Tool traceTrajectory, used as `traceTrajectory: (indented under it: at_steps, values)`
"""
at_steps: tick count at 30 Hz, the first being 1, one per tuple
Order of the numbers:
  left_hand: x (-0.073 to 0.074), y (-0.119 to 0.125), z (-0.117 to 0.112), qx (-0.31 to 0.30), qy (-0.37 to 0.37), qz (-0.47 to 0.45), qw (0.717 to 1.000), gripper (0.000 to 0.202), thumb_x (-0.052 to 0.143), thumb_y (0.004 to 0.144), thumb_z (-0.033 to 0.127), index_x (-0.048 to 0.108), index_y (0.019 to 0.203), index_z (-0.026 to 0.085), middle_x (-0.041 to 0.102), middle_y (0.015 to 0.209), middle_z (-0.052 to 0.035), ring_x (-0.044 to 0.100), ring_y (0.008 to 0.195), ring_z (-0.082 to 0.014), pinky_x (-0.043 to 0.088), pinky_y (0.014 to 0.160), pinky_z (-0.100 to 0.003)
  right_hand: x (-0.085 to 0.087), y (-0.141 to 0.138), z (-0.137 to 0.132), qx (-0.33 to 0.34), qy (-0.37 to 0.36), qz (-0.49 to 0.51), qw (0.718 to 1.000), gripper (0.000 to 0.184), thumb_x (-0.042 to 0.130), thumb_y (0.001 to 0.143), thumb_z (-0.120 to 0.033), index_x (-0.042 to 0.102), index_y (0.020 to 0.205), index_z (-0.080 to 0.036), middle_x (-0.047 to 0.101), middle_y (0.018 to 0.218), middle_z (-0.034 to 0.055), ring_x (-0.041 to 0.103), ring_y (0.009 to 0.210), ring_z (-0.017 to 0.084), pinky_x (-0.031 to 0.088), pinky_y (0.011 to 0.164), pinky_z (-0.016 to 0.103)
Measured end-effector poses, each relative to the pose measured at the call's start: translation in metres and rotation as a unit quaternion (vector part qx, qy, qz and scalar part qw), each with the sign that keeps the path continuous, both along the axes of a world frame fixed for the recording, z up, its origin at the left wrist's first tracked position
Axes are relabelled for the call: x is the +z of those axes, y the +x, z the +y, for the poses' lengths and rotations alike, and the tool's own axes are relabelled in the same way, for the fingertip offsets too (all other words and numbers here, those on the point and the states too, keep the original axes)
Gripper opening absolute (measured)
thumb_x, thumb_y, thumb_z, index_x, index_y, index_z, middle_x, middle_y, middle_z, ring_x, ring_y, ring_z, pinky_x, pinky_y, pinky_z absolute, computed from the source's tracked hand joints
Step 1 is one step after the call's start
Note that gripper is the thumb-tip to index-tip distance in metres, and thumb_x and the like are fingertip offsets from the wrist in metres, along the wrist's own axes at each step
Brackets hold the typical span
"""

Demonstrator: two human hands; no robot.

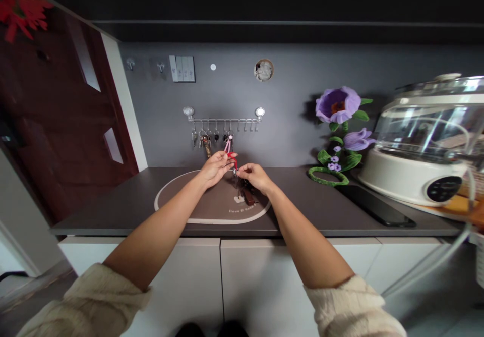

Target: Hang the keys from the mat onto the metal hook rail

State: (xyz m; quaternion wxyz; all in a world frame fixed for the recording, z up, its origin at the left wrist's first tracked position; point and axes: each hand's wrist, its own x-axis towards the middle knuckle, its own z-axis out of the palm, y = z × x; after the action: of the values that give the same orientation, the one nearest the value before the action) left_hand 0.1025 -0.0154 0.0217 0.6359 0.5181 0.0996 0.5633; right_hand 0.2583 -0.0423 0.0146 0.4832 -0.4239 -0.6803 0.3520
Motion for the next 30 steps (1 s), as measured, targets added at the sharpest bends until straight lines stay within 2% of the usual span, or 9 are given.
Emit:
traceTrajectory:
  at_steps: [4,10,16,22,30]
  values:
    - [0.001,0.000,-0.001,0.005,-0.009,-0.011,1.000,0.015,0.060,0.070,0.018,0.046,0.075,0.016,0.063,0.089,-0.0038,0.056,0.073,-0.0089,0.037,0.081,-0.029,0.001,0.000,-0.001,0.000,-0.002,0.016,1.000,0.027,0.066,0.057,-0.037,0.061,0.070,-0.013,0.060,0.064,0.0008,0.049,0.056,0.009,0.038,0.060,0.025]
    - [0.002,-0.003,-0.001,0.034,-0.029,-0.027,0.999,0.011,0.057,0.072,0.017,0.046,0.074,0.016,0.063,0.089,-0.0031,0.056,0.075,-0.0089,0.038,0.081,-0.029,0.003,0.001,-0.001,-0.039,-0.008,0.082,0.996,0.026,0.068,0.054,-0.035,0.062,0.068,-0.015,0.061,0.062,0.0009,0.050,0.053,0.009,0.039,0.057,0.025]
    - [0.003,-0.005,-0.001,0.064,-0.054,-0.030,0.996,0.007,0.054,0.074,0.017,0.047,0.076,0.016,0.062,0.091,-0.0035,0.056,0.078,-0.0098,0.039,0.077,-0.029,0.006,0.004,0.002,-0.064,0.036,0.126,0.989,0.026,0.068,0.055,-0.036,0.064,0.069,-0.015,0.063,0.066,0.0017,0.052,0.058,0.010,0.040,0.063,0.026]
    - [0.000,-0.004,0.000,0.075,-0.060,-0.008,0.995,0.010,0.057,0.071,0.020,0.049,0.076,0.016,0.061,0.094,-0.0045,0.055,0.080,-0.0103,0.040,0.073,-0.026,0.013,0.003,0.000,-0.059,0.064,0.130,0.988,0.028,0.066,0.057,-0.039,0.061,0.072,-0.015,0.061,0.069,0.0014,0.052,0.063,0.010,0.039,0.068,0.026]
    - [-0.006,0.001,0.002,0.089,-0.065,0.061,0.992,0.022,0.066,0.062,0.027,0.052,0.073,0.015,0.062,0.085,-0.0052,0.056,0.077,-0.0120,0.039,0.065,-0.024,0.029,-0.004,0.000,-0.072,0.072,0.107,0.989,0.031,0.064,0.058,-0.042,0.058,0.072,-0.015,0.058,0.069,0.0007,0.048,0.062,0.009,0.036,0.062,0.024]
